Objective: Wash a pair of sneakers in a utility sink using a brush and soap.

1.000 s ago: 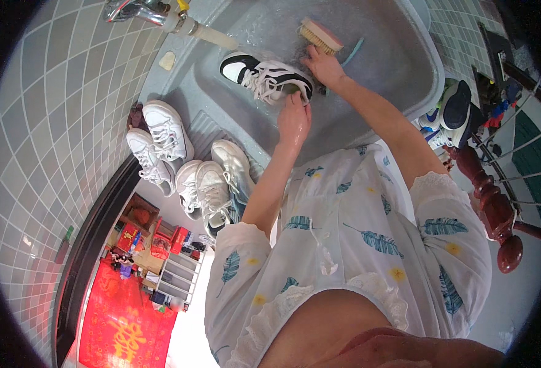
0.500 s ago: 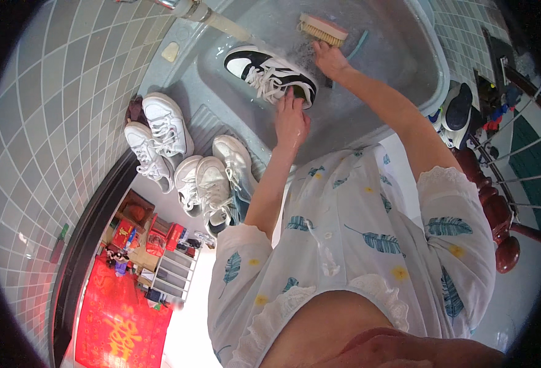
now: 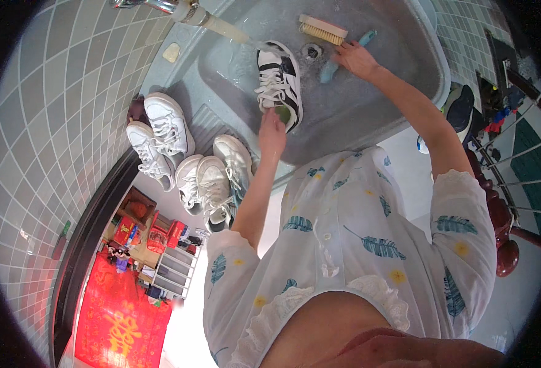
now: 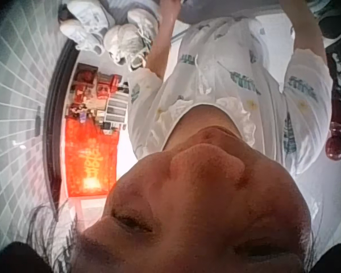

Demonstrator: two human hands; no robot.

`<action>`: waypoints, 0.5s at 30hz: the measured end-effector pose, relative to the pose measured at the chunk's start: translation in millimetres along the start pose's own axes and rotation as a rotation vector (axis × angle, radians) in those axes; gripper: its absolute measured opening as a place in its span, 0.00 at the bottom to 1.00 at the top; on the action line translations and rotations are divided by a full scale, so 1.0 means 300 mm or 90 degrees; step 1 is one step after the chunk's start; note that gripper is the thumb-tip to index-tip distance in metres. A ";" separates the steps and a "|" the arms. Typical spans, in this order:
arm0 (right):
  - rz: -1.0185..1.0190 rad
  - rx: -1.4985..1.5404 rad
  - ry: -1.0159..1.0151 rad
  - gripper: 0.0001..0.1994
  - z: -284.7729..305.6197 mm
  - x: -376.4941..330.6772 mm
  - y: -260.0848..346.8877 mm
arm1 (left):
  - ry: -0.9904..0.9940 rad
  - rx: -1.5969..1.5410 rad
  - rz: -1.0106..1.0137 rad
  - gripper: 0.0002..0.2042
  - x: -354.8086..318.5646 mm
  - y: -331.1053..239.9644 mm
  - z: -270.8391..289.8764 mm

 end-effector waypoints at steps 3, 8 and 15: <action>-0.089 0.295 -0.056 0.14 0.077 0.061 0.062 | 0.044 -0.851 0.271 0.15 0.044 0.099 -0.098; -0.254 0.597 -0.208 0.16 -0.005 0.189 -0.014 | -0.120 -1.005 0.294 0.15 0.191 0.020 -0.170; -0.515 0.481 -0.267 0.20 0.075 0.193 -0.088 | -0.193 -0.850 0.045 0.16 0.317 -0.236 -0.039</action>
Point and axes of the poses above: each hand's wrist, its own x-axis towards the middle knuckle, its own z-axis out of the back of the hand, y = z × x, the point moved 3 cm from there along x, towards the middle knuckle, and after that the axes turned 2 degrees about z, right-handed, at the moved point
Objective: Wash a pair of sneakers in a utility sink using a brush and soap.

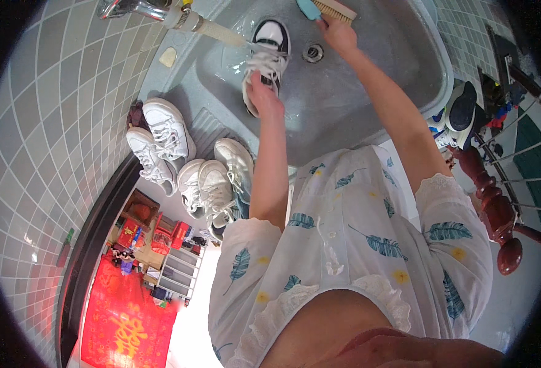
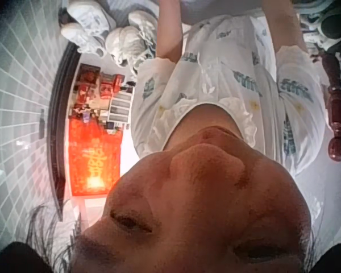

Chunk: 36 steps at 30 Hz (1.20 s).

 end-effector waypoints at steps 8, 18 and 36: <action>-0.152 0.270 -0.027 0.29 0.074 -0.193 0.125 | -0.005 0.470 -0.091 0.20 0.152 -0.066 -0.246; 0.038 0.134 -0.039 0.31 0.031 -0.177 0.334 | 0.104 0.433 -0.139 0.15 0.272 0.047 -0.192; 0.058 0.033 0.047 0.31 -0.010 -0.266 0.414 | 0.091 0.226 0.006 0.14 0.221 -0.006 -0.198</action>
Point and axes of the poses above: each hand's wrist, its own x-axis towards the middle knuckle, its own z-axis out of the back of the hand, y = z × x, the point moved 3 cm from there along x, towards the middle knuckle, and after that the axes turned 2 degrees about z, right-handed, at the moved point
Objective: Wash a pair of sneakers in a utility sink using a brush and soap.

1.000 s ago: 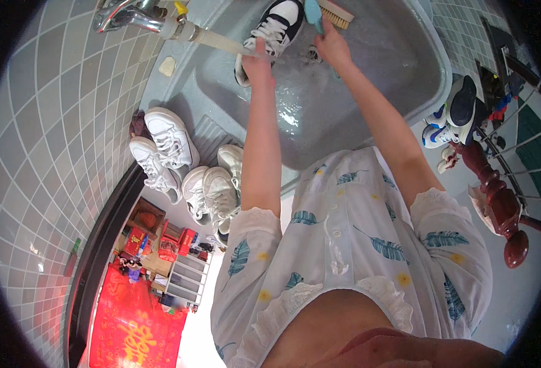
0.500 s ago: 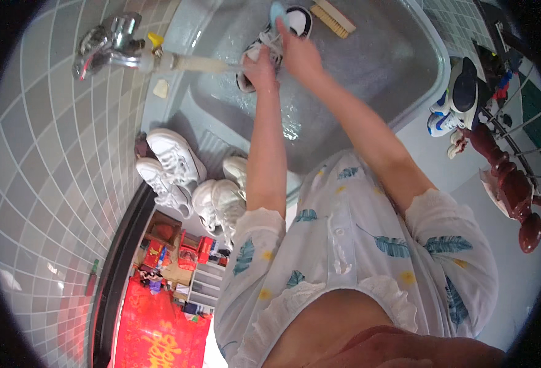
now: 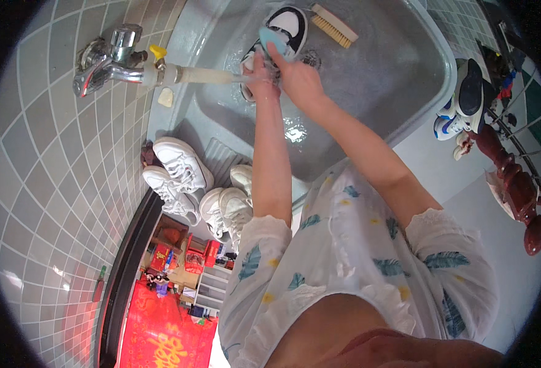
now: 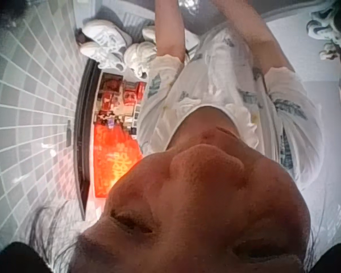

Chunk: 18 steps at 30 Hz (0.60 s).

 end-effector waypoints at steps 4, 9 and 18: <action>-0.114 0.073 -0.044 0.31 0.048 0.211 -0.142 | 0.000 0.063 -0.037 0.13 -0.027 0.016 -0.033; -0.038 0.151 -0.115 0.31 0.009 0.142 -0.221 | 0.295 -0.211 0.247 0.14 0.030 0.028 -0.022; -0.014 0.128 -0.015 0.32 -0.092 -0.177 -0.056 | 0.156 -0.121 0.149 0.17 0.047 0.111 0.043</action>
Point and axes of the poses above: each hand's wrist, its own x-axis towards the middle knuckle, its own z-axis out of the back of the hand, y = z × x, the point moved 3 cm from there along x, towards the middle knuckle, and after that the axes turned 2 degrees about z, right-handed, at the moved point
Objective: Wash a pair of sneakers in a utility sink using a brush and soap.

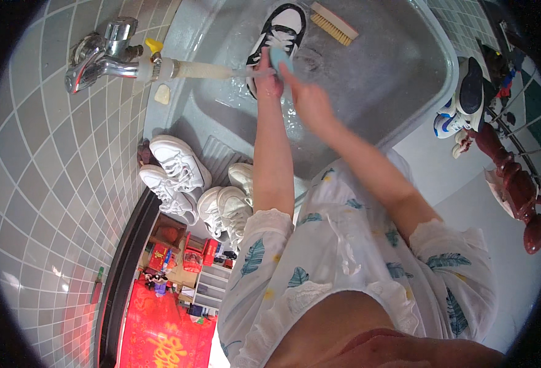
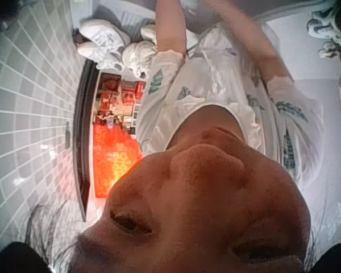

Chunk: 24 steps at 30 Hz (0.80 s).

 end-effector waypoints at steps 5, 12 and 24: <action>-0.033 -0.069 -0.147 0.33 0.103 0.286 -0.037 | 0.051 0.029 0.022 0.20 0.056 0.053 -0.008; 0.019 -0.021 -0.137 0.33 0.040 0.206 -0.071 | 0.054 0.067 0.013 0.25 0.001 0.022 -0.099; -0.065 0.057 -0.143 0.32 0.080 0.319 -0.023 | 0.119 0.031 0.042 0.28 0.053 0.020 -0.014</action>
Point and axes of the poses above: each hand's wrist, its own x-axis towards the middle knuckle, its own z-axis out of the back of the hand, y = z × x, the point moved 3 cm from there along x, towards the middle knuckle, and after that the axes turned 2 degrees about z, right-handed, at the moved point
